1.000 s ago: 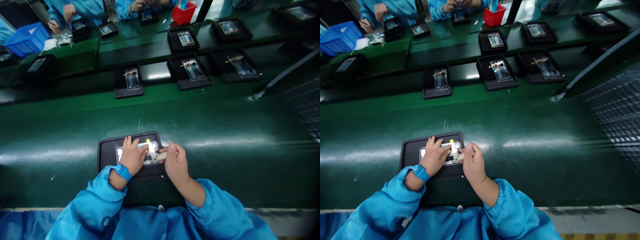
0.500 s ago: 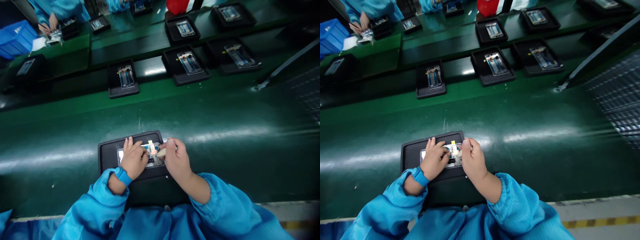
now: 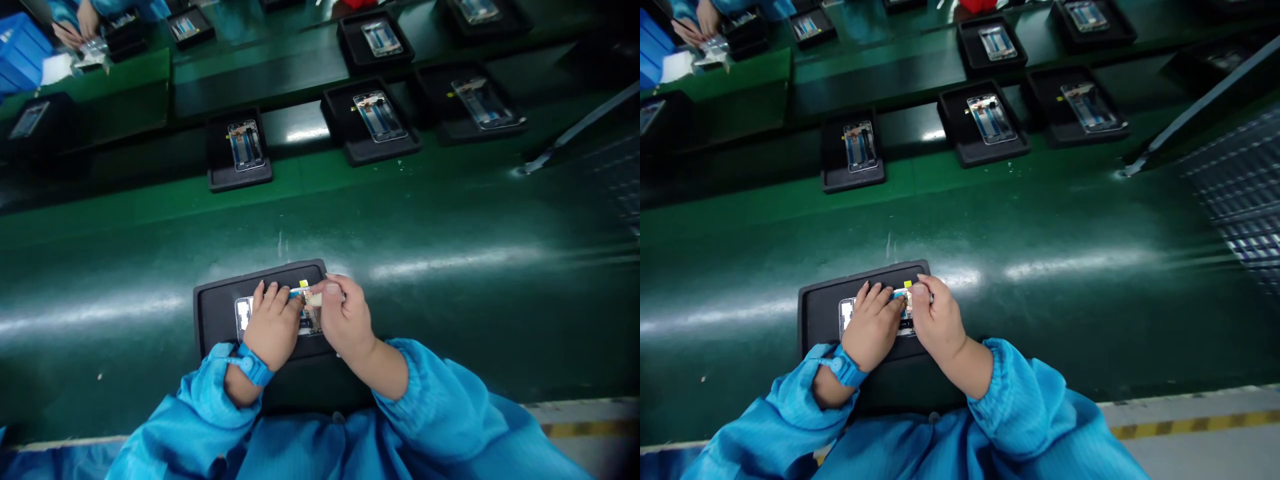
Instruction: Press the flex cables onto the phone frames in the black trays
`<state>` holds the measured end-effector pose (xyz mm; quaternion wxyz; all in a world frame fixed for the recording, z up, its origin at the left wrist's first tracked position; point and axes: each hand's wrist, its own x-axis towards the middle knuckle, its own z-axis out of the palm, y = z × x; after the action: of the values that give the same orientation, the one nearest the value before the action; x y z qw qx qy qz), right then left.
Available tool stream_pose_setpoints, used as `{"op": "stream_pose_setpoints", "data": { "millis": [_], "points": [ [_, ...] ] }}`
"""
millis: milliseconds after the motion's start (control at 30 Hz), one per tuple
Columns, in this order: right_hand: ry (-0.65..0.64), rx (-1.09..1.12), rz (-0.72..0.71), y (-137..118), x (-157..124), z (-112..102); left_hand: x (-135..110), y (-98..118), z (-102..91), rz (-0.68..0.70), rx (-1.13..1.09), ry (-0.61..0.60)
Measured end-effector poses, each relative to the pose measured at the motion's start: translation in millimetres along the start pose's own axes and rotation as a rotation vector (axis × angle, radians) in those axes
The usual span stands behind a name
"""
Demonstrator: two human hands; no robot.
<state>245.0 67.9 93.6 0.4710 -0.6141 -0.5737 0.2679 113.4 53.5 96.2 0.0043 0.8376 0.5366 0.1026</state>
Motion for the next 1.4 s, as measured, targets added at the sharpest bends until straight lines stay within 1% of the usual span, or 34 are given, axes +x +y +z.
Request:
{"op": "stream_pose_setpoints", "data": {
  "millis": [100, 200, 267, 367, 500, 567, 600, 667, 800, 867, 933, 1067, 1167, 1233, 1267, 1300, 1333, 1400],
  "points": [
    [-0.022, -0.024, -0.03, -0.8, -0.3, -0.9, 0.2, 1.2, -0.3, 0.002, 0.005, -0.026],
    [-0.048, -0.061, -0.04, -3.9, 1.1, -2.8, 0.9, 1.8, -0.8, 0.003, 0.006, -0.022],
    [-0.063, -0.106, -0.071, -7.6, 3.1, -4.1, 1.4, 2.1, -1.2, 0.003, 0.003, -0.015],
    [-0.102, -0.2, -0.185, -15.7, 7.3, -3.0, 1.3, 1.9, -1.3, 0.004, -0.007, -0.028],
    [-0.265, -0.33, -0.41, -24.1, 12.0, 5.2, -0.4, 0.5, 0.2, 0.028, -0.032, -0.042],
    [-0.29, -0.338, -0.465, -24.0, 13.0, 8.7, -0.5, -0.8, 1.2, 0.02, -0.051, -0.037],
    [-0.276, -0.321, -0.464, -22.8, 13.4, 9.4, 0.0, -1.8, 1.6, 0.004, -0.067, -0.042],
    [-0.218, -0.258, -0.384, -19.4, 14.1, 8.4, 2.0, -4.1, 2.0, -0.042, -0.124, -0.061],
    [-0.059, -0.106, -0.042, -15.1, 15.9, 3.1, 7.9, -8.9, 0.7, -0.182, -0.235, -0.043],
    [-0.017, -0.038, 0.085, -15.2, 16.5, 2.4, 10.4, -9.4, -0.3, -0.233, -0.252, -0.033],
    [-0.007, 0.014, 0.162, -15.8, 16.9, 3.5, 12.9, -7.8, -0.5, -0.26, -0.253, -0.035],
    [0.003, 0.088, 0.248, -15.5, 16.8, 7.7, 19.7, -2.1, 1.7, -0.302, -0.235, -0.013],
    [0.042, 0.22, 0.341, -14.2, 17.2, 9.6, 21.9, -5.6, -1.4, -0.303, -0.263, -0.007],
    [0.065, 0.326, 0.43, -12.7, 20.8, 9.0, 14.4, -16.3, -10.2, -0.279, -0.273, 0.002],
    [0.064, 0.366, 0.474, -11.5, 24.5, 8.0, 6.1, -24.0, -16.5, -0.262, -0.257, 0.005],
    [0.06, 0.388, 0.512, -9.9, 29.6, 6.4, -5.5, -32.5, -23.5, -0.245, -0.2, 0.024],
    [0.058, 0.393, 0.541, -8.1, 36.3, 4.4, -20.2, -41.1, -30.4, -0.225, -0.122, 0.001],
    [0.046, 0.37, 0.583, -4.6, 53.4, -0.1, -55.8, -55.3, -41.3, -0.164, 0.003, -0.087]
  ]
}}
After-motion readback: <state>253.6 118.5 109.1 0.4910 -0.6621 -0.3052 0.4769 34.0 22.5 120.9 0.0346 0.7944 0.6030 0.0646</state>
